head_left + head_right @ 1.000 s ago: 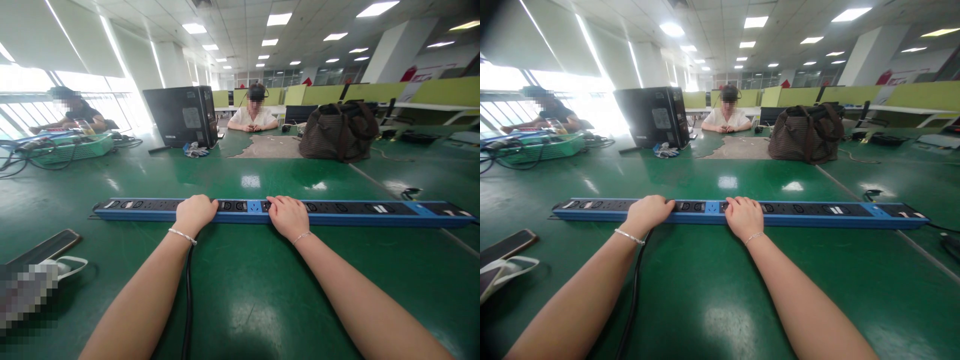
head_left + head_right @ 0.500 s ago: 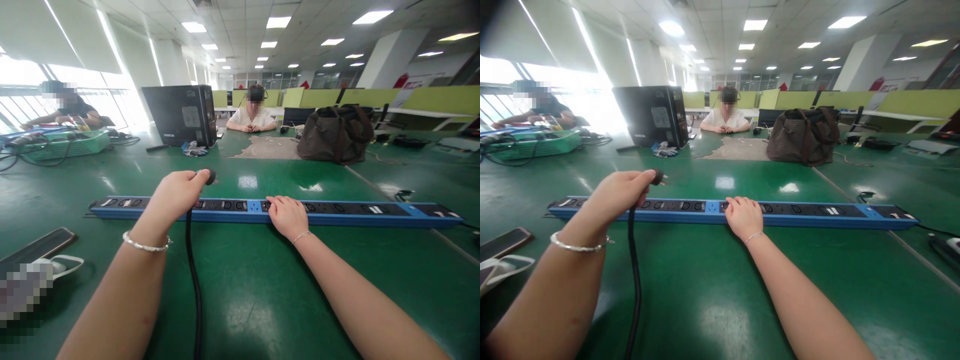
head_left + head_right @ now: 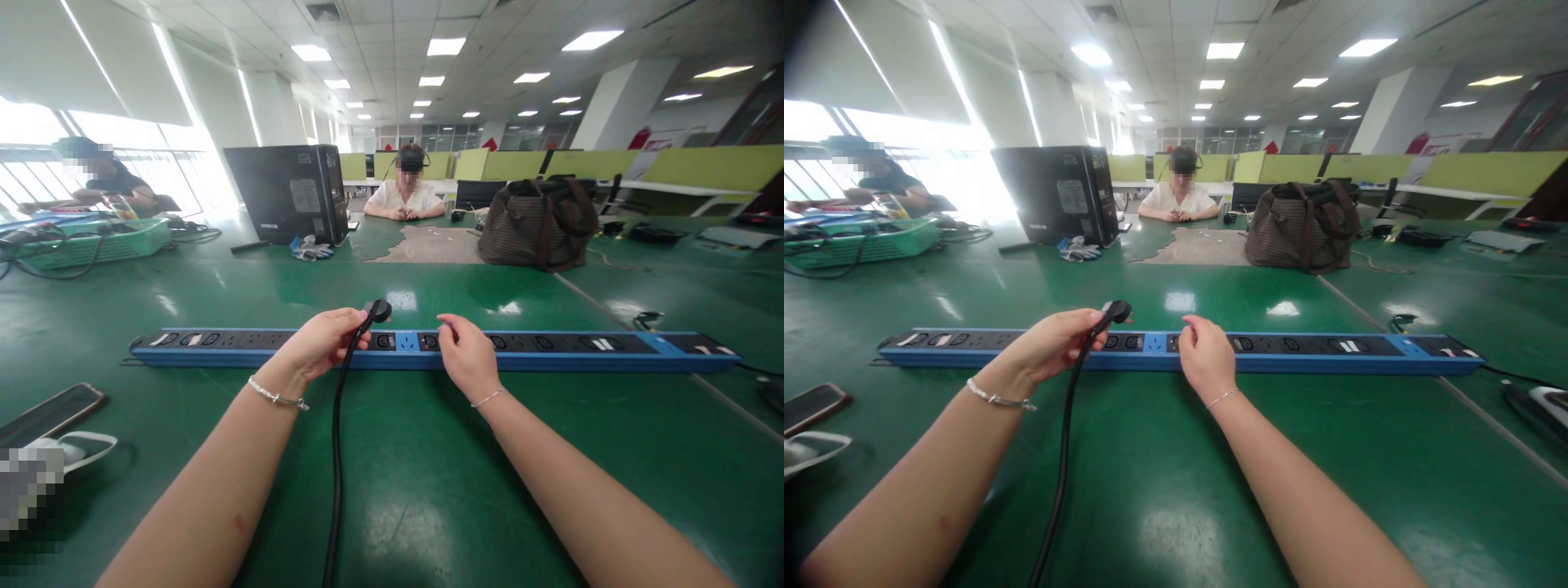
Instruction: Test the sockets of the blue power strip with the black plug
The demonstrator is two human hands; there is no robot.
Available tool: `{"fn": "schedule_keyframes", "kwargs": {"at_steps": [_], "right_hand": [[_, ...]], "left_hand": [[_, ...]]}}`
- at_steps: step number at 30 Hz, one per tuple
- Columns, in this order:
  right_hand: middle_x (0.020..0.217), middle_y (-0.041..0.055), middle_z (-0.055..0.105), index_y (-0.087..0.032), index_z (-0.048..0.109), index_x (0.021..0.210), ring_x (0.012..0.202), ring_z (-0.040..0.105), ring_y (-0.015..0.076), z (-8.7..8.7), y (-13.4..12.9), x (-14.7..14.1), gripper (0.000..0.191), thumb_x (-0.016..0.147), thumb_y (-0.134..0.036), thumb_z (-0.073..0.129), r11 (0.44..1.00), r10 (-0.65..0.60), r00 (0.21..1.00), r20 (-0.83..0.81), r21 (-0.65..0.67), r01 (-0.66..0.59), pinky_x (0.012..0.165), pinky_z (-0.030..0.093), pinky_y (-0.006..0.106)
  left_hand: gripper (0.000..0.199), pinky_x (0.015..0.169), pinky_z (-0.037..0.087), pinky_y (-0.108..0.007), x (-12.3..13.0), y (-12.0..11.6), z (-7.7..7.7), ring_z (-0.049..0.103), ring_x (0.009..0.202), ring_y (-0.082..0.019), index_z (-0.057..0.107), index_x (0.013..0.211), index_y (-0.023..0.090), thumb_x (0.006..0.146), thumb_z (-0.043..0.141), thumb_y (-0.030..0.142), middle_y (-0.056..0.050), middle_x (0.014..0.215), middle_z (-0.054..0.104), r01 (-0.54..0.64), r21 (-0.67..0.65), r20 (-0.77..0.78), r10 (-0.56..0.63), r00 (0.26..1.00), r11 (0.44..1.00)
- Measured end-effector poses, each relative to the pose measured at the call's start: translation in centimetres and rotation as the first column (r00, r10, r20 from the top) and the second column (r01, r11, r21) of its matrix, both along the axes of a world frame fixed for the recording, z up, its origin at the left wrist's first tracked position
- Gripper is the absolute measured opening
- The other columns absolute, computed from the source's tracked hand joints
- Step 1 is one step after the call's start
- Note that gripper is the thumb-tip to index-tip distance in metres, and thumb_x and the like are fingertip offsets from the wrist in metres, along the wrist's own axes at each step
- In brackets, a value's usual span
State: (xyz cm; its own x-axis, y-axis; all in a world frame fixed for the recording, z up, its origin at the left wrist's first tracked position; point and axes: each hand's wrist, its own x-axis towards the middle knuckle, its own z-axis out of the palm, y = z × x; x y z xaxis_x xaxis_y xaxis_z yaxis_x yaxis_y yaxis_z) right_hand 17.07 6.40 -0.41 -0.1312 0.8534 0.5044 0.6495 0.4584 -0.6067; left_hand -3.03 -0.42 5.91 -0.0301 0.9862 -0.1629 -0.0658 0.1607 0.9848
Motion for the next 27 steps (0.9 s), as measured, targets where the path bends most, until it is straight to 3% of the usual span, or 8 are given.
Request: {"fn": "schedule_keyframes", "kwargs": {"at_steps": [4,7,9,13,15,17,20,27], "right_hand": [[0.074,0.0011,0.063,-0.018,0.046,0.119,0.064,0.059,0.0133,2.0,-2.4,-3.0,0.046,0.083,-0.046,0.041,0.887,0.229,0.867,-0.443,-0.273,-0.374,0.062,0.048,0.029],[0.067,-0.0033,0.059,-0.022,0.046,0.117,0.059,0.057,0.0117,2.4,-2.9,-4.0,0.050,0.074,-0.046,0.055,0.885,0.224,0.859,-0.461,-0.273,-0.377,0.058,0.047,0.026],[0.063,-0.0054,0.055,-0.023,0.047,0.114,0.055,0.056,0.0114,2.4,-2.6,-3.8,0.051,0.069,-0.042,0.062,0.883,0.176,0.857,-0.484,-0.307,-0.354,0.055,0.048,0.026],[0.063,-0.0055,0.054,-0.022,0.042,0.120,0.052,0.056,0.0128,2.6,-1.6,-2.6,0.051,0.071,-0.027,0.058,0.791,0.088,0.807,-0.584,-0.451,-0.413,0.051,0.049,0.028],[0.065,-0.0040,0.056,-0.022,0.042,0.122,0.052,0.056,0.0126,2.5,-0.9,-2.0,0.049,0.074,-0.022,0.051,0.803,0.089,0.857,-0.508,-0.473,-0.364,0.052,0.049,0.028],[0.073,-0.0007,0.060,-0.022,0.047,0.121,0.057,0.057,0.0126,2.3,-0.2,-1.4,0.045,0.076,-0.021,0.046,0.867,0.104,0.935,-0.338,-0.430,-0.252,0.059,0.049,0.029],[0.091,0.0042,0.064,-0.018,0.055,0.115,0.077,0.059,0.0135,1.7,0.6,-1.0,0.039,0.078,-0.021,0.042,0.927,0.139,0.984,-0.109,-0.336,-0.168,0.076,0.046,0.029],[0.109,0.0036,0.064,-0.020,0.058,0.118,0.098,0.057,0.0160,1.6,-0.4,-1.7,0.041,0.084,-0.029,0.036,0.945,0.204,0.963,0.175,-0.293,-0.147,0.086,0.042,0.027]], "left_hand": [[0.021,0.035,0.019,-0.015,2.7,0.1,-1.4,0.047,0.048,-0.005,0.050,0.075,0.015,0.073,0.059,0.035,0.000,0.062,0.057,-0.115,0.050,-0.085,0.119,0.989,0.992],[0.016,0.038,0.028,-0.016,4.8,-0.2,-2.0,0.043,0.044,-0.005,0.051,0.073,0.017,0.075,0.055,0.032,0.004,0.057,0.053,-0.172,0.176,-0.266,0.215,0.940,0.969],[0.011,0.043,0.036,-0.018,5.2,-0.3,-2.1,0.048,0.050,-0.007,0.054,0.076,0.017,0.077,0.050,0.027,0.003,0.062,0.056,-0.049,0.204,-0.349,0.120,0.930,0.978],[0.027,0.063,0.048,-0.026,3.2,0.4,-2.5,0.061,0.073,-0.014,0.060,0.099,0.019,0.077,0.045,0.026,-0.002,0.080,0.066,0.242,0.118,-0.501,-0.152,0.852,0.963],[0.027,0.083,0.046,-0.032,1.4,1.1,-3.2,0.061,0.086,-0.016,0.063,0.094,0.019,0.079,0.044,0.031,-0.004,0.088,0.068,0.196,0.224,-0.681,0.009,0.732,0.955],[0.035,0.098,0.035,-0.038,-0.5,1.9,-4.2,0.052,0.110,-0.021,0.060,0.105,0.020,0.077,0.050,0.038,-0.007,0.115,0.061,0.189,0.358,-0.848,0.234,0.475,0.915],[0.062,0.104,0.024,-0.045,-2.6,2.5,-5.8,0.033,0.127,-0.027,0.047,0.124,0.018,0.072,0.053,0.052,-0.011,0.137,0.041,0.244,0.288,-0.949,0.242,0.204,0.926],[0.067,0.098,0.031,-0.040,-3.4,2.3,-7.0,0.048,0.114,-0.026,0.048,0.122,0.017,0.072,0.048,0.062,-0.012,0.122,0.055,0.321,0.233,-0.972,0.215,0.091,0.918]]}}
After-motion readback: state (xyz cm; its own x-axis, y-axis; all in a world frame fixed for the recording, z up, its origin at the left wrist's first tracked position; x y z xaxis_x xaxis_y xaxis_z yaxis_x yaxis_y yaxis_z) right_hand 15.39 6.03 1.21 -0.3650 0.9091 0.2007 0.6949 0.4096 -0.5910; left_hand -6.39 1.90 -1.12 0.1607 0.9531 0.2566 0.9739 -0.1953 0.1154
